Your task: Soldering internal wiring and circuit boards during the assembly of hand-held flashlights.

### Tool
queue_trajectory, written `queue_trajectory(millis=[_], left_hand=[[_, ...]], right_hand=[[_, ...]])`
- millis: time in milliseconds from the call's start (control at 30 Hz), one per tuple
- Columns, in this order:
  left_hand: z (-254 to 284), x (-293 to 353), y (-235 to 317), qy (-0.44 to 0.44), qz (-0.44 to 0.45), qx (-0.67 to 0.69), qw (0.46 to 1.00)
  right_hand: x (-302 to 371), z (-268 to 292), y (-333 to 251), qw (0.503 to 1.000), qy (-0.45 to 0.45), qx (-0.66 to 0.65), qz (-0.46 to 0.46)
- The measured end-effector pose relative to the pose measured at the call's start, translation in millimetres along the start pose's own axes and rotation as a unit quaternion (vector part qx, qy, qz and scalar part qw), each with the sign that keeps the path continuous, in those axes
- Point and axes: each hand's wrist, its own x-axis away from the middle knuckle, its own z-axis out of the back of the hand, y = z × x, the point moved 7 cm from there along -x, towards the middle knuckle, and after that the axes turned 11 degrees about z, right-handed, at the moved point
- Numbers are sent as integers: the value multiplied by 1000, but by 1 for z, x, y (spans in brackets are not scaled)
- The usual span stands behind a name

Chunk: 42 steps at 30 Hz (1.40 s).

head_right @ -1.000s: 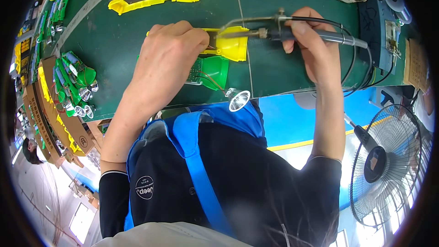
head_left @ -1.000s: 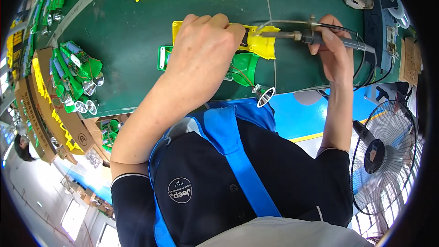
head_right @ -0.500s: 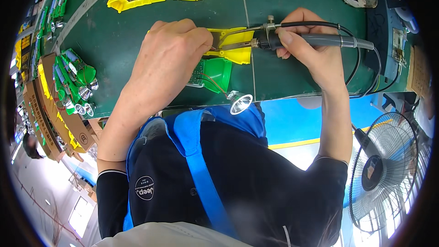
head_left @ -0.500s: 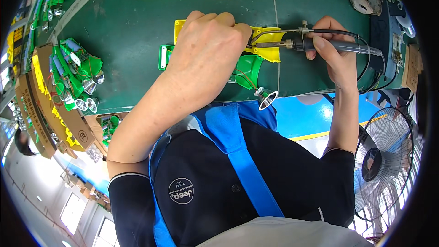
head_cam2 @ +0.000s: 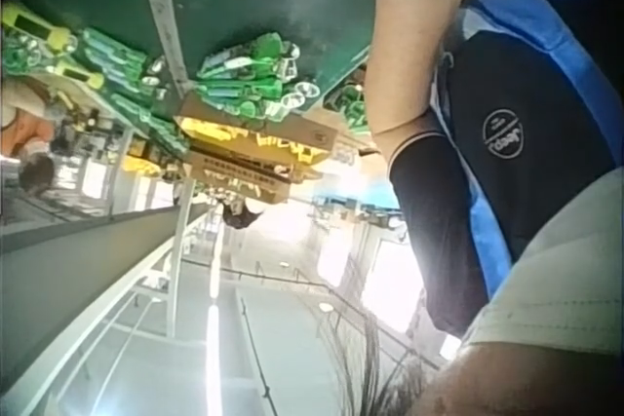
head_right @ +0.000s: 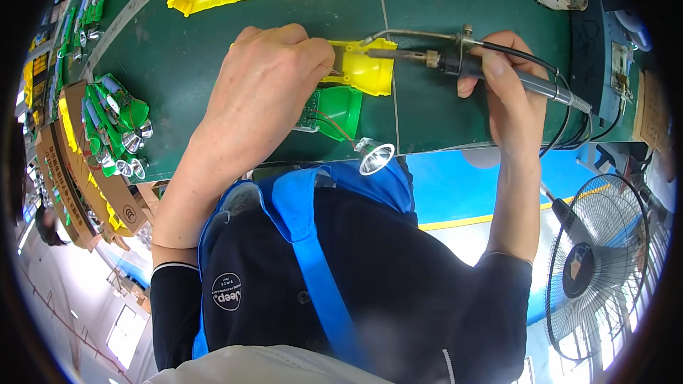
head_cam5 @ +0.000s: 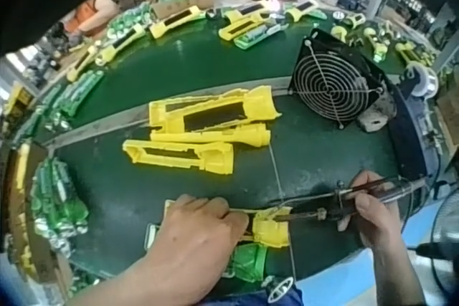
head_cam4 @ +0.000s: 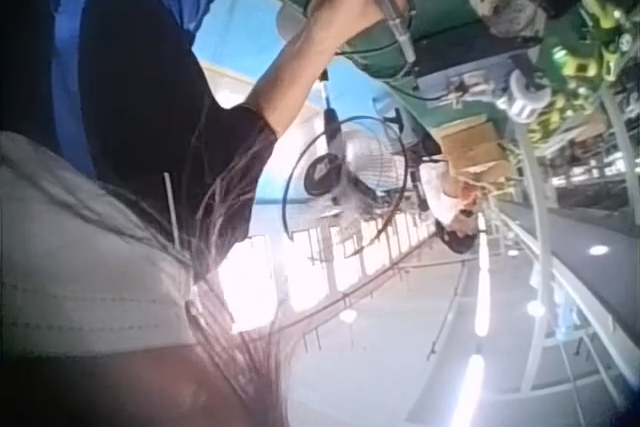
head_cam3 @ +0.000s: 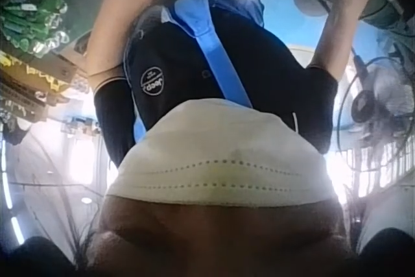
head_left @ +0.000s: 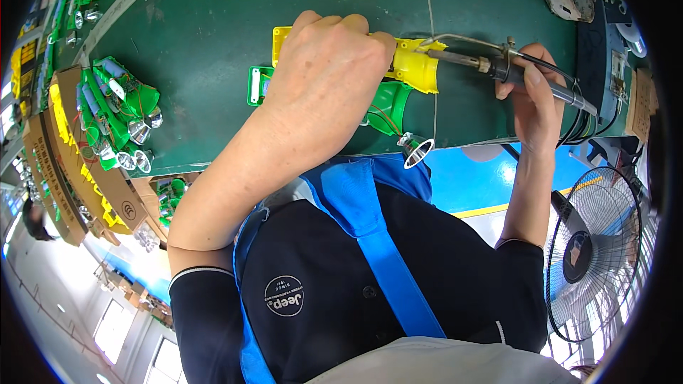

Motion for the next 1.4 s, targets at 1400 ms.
queue_trajectory(millis=[1400], left_hand=[[20,82,-52,143,-179,179,957]], right_hand=[[21,-28,9,981,102,-120,116]])
